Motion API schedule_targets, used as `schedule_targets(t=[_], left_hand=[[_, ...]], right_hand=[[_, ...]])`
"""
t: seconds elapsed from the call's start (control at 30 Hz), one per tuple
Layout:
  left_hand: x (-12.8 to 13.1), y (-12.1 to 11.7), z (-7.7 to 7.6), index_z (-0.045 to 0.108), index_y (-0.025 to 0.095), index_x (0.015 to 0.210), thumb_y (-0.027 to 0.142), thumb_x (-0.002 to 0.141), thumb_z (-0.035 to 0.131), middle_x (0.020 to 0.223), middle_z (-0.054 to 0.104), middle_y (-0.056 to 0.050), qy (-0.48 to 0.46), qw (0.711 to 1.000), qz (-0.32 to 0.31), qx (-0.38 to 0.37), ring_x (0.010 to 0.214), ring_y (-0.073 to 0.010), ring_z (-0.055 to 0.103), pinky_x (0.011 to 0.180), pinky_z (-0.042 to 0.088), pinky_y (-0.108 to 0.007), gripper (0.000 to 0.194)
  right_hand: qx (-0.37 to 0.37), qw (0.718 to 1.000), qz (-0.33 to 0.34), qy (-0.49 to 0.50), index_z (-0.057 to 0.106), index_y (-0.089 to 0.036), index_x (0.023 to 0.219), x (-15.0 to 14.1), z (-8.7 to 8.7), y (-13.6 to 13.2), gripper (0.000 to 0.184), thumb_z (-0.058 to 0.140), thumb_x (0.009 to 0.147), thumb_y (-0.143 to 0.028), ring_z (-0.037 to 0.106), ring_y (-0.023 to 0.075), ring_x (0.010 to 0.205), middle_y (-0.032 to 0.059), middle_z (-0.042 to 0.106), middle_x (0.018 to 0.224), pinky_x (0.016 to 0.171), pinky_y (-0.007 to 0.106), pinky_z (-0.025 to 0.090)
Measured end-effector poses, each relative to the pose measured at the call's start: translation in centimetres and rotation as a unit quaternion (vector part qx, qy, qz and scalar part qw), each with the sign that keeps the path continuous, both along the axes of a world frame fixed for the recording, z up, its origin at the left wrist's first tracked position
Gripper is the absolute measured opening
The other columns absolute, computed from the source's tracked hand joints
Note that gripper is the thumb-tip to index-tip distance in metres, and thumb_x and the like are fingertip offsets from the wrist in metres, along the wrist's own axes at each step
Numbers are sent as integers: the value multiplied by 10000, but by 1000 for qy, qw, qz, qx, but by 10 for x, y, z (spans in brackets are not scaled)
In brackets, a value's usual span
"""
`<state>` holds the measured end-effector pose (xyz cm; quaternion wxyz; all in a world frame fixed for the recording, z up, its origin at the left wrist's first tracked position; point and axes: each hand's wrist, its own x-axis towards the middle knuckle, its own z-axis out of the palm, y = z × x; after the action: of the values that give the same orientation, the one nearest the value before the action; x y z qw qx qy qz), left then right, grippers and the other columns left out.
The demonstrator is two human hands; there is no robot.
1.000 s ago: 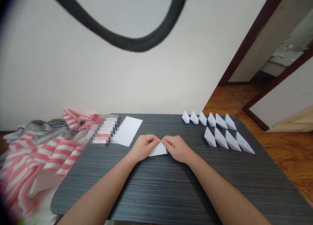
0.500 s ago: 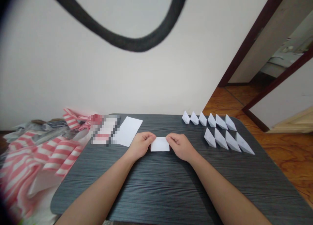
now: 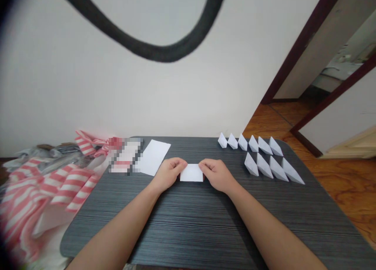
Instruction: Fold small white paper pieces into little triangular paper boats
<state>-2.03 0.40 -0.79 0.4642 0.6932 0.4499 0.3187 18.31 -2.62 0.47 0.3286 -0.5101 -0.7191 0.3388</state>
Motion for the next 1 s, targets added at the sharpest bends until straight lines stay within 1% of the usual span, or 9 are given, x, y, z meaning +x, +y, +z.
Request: schedule_targets(t=[0.17, 0.27, 0.33, 0.43, 0.5, 0.63, 0.73, 0.9, 1.0], left_hand=[[-1, 1, -3, 620, 146, 739, 414, 838, 450, 592, 566, -8, -6, 1000, 11, -10, 543, -111, 497, 498, 346, -212, 332], [-1, 2, -4, 623, 143, 741, 422, 825, 470, 596, 566, -8, -17, 999, 33, -19, 540, -107, 491, 492, 344, -209, 329], [0, 2, -4, 619, 141, 763, 433, 819, 480, 589, 556, -4, -41, 998, 39, -34, 529, -104, 484, 484, 345, -206, 328], [3, 2, -5, 594, 144, 838, 448, 825, 469, 559, 545, 7, -95, 993, 26, -67, 494, -101, 473, 468, 346, -204, 329], [3, 2, -5, 570, 148, 839, 452, 834, 455, 533, 542, 13, -115, 990, 14, -84, 470, -98, 464, 460, 344, -202, 325], [1, 2, -4, 554, 145, 737, 438, 824, 479, 530, 533, 13, -93, 993, 14, -75, 478, -91, 460, 459, 336, -196, 314], [1, 1, -1, 561, 140, 721, 431, 806, 511, 545, 530, 14, -86, 994, 17, -73, 483, -87, 464, 449, 330, -192, 307], [4, -1, 0, 554, 132, 888, 428, 812, 517, 576, 570, 3, -152, 982, -17, -113, 492, -98, 524, 470, 387, -199, 308], [4, 1, -4, 542, 126, 906, 427, 822, 509, 588, 581, -8, -164, 979, -22, -118, 499, -102, 542, 467, 388, -196, 314]], right_hand=[[-27, 999, -18, 15, 562, -176, 674, 0, -5, 1, 291, 420, 899, -293, 497, 110, 529, -32, 545, 537, 546, 222, 357], [-45, 999, 5, 15, 563, -171, 619, 0, -5, 1, 343, 411, 906, -281, 538, 116, 562, -17, 595, 546, 603, 227, 384], [-36, 999, 14, 16, 564, -167, 575, 1, -3, 1, 381, 411, 907, -271, 556, 118, 590, -6, 609, 564, 637, 231, 392], [-26, 999, -3, 37, 582, -168, 589, 0, -1, -1, 389, 400, 914, -281, 543, 115, 563, -11, 582, 545, 603, 231, 388], [-33, 998, -9, 54, 586, -169, 607, -1, -2, -1, 384, 398, 915, -298, 531, 113, 534, -14, 569, 531, 565, 230, 381], [-63, 995, -6, 80, 574, -171, 644, -2, -8, 1, 341, 418, 904, -328, 530, 114, 502, -9, 590, 533, 533, 231, 387], [-78, 993, -7, 93, 570, -171, 692, -1, -10, 1, 287, 441, 891, -334, 551, 120, 512, -2, 616, 552, 543, 234, 407], [-52, 992, -44, 102, 567, -172, 657, -5, -8, 0, 338, 423, 899, -359, 530, 118, 510, 5, 604, 542, 519, 232, 387], [-66, 991, -28, 110, 584, -167, 710, -7, -9, -1, 320, 419, 899, -366, 531, 119, 513, 9, 600, 550, 501, 231, 379]])
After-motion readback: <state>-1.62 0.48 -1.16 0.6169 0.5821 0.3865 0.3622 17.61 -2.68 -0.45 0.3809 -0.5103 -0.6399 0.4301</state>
